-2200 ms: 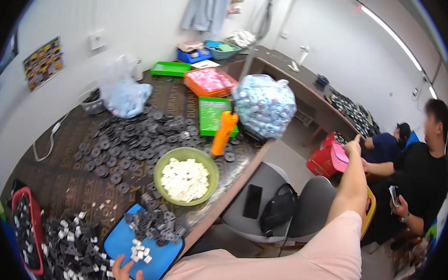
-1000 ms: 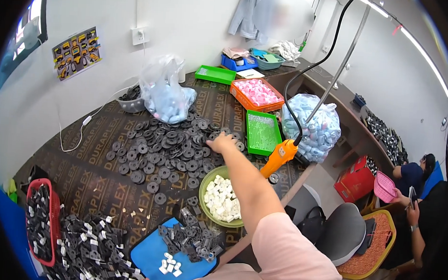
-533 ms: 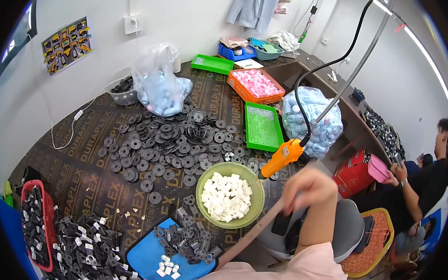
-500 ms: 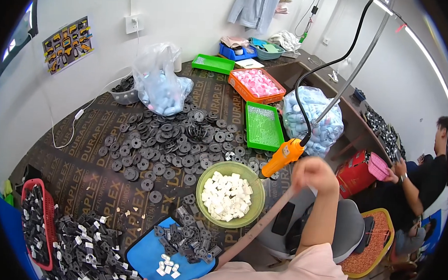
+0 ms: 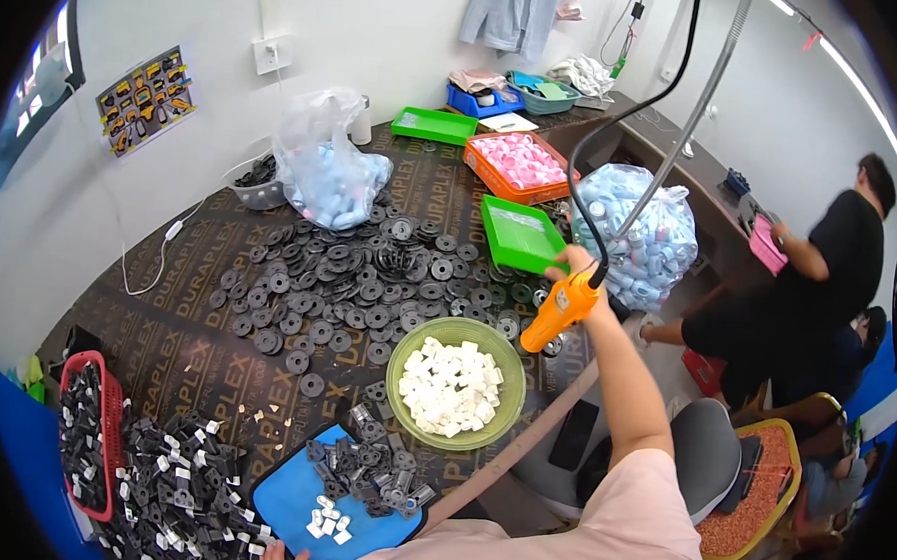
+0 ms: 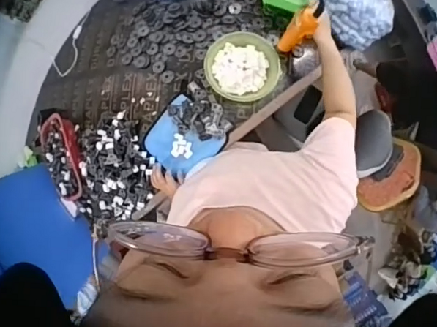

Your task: Assembling small plastic toy components by snapping white and grey pieces onto a black frame.

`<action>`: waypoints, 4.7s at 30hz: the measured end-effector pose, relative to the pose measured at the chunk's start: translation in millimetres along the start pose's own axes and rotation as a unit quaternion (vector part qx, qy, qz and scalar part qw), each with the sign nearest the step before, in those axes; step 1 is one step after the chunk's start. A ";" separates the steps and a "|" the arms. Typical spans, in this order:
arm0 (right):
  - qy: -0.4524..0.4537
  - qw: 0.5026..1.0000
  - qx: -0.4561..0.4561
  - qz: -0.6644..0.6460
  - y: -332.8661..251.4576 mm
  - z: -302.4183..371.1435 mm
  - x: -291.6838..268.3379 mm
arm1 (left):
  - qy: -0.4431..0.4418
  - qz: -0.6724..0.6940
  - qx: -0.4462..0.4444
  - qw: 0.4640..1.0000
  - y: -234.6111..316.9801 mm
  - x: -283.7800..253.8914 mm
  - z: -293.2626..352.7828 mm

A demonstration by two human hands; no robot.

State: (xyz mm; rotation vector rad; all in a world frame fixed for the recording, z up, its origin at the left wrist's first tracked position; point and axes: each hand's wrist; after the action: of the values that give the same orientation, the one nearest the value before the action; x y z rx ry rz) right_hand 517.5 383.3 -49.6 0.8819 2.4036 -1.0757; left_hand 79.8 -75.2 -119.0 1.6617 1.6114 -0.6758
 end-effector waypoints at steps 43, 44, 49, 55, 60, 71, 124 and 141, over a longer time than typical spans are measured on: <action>-0.345 0.892 0.272 -0.107 -20.3 -74.9 28.6 | -0.073 -0.033 -0.052 0.995 6.5 2.0 -20.1; -0.374 0.901 0.217 0.015 -12.4 -73.3 14.7 | -0.069 -0.034 -0.049 0.996 6.2 2.7 -20.2; -0.484 0.786 0.169 0.345 -18.2 -16.5 -0.7 | -0.084 -0.027 -0.049 0.995 4.8 -0.1 -17.6; -0.399 0.892 0.155 0.145 -6.9 -18.4 42.4 | -0.099 -0.016 -0.069 0.993 7.9 -0.8 -15.9; -0.345 0.912 0.222 0.002 -39.8 -37.8 105.0 | -0.085 -0.015 -0.083 0.993 9.9 -6.2 -13.9; -0.412 0.900 -0.121 0.074 -36.6 -39.0 88.8 | -0.125 0.039 -0.107 0.986 0.3 -25.6 -33.9; -0.224 0.946 0.036 0.232 26.5 -68.8 137.1 | -0.163 -0.046 -0.286 0.943 -144.6 267.5 -358.1; -0.090 0.996 0.025 -0.007 37.7 -85.3 106.0 | -0.060 0.058 -0.255 0.963 -110.8 295.3 -394.8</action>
State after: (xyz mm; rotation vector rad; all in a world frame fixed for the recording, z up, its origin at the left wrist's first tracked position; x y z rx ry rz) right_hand 458.3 509.4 -72.9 0.7498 2.2466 -1.1735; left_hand -48.1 413.6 -124.9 1.2953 1.4364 -0.2623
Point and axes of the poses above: each hand's wrist, its own z-axis away from the middle knuckle, its own x-axis out of the palm, y = z × x, and after that the axes turned 5 degrees about y, right-handed
